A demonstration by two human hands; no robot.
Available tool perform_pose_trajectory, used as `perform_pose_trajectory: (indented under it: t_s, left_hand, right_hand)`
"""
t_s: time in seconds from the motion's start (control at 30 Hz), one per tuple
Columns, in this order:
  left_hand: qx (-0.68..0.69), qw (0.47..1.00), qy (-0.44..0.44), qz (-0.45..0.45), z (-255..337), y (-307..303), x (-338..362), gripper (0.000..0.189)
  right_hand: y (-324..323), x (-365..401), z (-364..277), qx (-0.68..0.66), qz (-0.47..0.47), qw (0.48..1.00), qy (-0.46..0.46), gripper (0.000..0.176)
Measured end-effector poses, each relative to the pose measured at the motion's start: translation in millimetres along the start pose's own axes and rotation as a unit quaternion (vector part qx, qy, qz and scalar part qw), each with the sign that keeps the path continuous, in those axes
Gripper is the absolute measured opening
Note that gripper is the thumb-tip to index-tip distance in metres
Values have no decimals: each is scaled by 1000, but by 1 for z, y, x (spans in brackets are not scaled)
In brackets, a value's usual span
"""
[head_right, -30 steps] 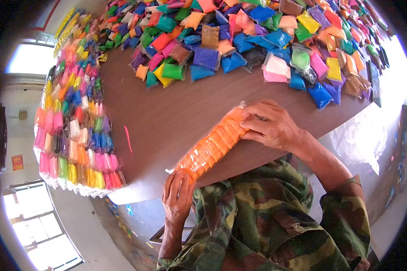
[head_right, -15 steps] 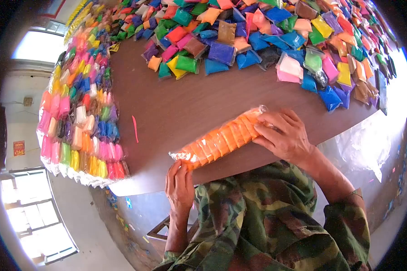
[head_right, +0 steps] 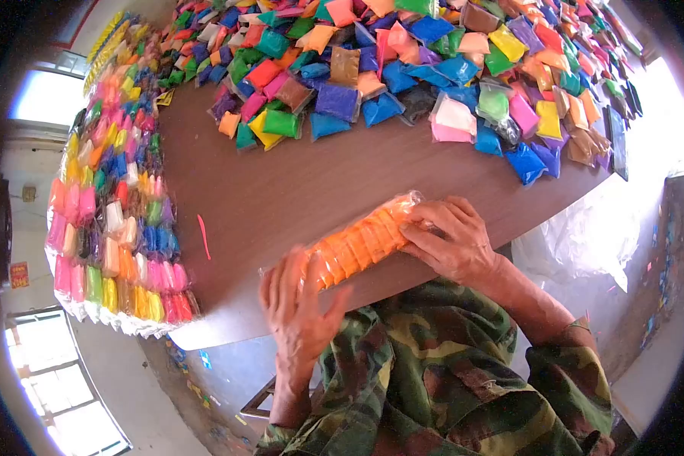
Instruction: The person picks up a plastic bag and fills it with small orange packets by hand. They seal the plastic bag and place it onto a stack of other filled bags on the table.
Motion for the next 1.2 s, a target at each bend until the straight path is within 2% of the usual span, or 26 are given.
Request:
perform_pose_trajectory:
  t_s: [0.1, 0.23, 0.7, 0.8, 1.0, 1.1, 1.2]
  left_hand:
    - [49, 997, 54, -25, 24, 26, -27, 72]
    - [5, 997, 57, -48, 31, 54, -15, 73]
    - [-94, 992, -63, -62, -35, 7, 75, 66]
    - [-112, 990, -66, -52, -37, -6, 75, 65]
    - [-36, 999, -38, -4, -11, -5, 32, 63]
    - [-32, 999, -18, -27, -9, 13, 21, 62]
    - [-37, 998, -15, -47, -25, 21, 44, 60]
  right_hand:
    - [0, 0, 0, 7, 5, 1000, 3, 41]
    - [-1, 1, -1, 0, 5, 1000, 15, 41]
    - [-1, -2, -5, 2, 1, 1000, 26, 42]
    - [-1, -3, -7, 4, 4, 1000, 31, 41]
    - [-2, -4, -10, 8, 1, 999, 39, 42]
    - [-2, -3, -9, 8, -6, 999, 39, 42]
    - [-1, -2, -7, 2, -1, 999, 39, 41]
Point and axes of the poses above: each hand's wrist, its own x-axis away from the middle knuckle, its own y-axis out of the palm, z = x × y, the point moved 1 cm from there along -x, towards the middle knuckle, and after that the axes turned 3 degrees about z, right-handed, at the moved point
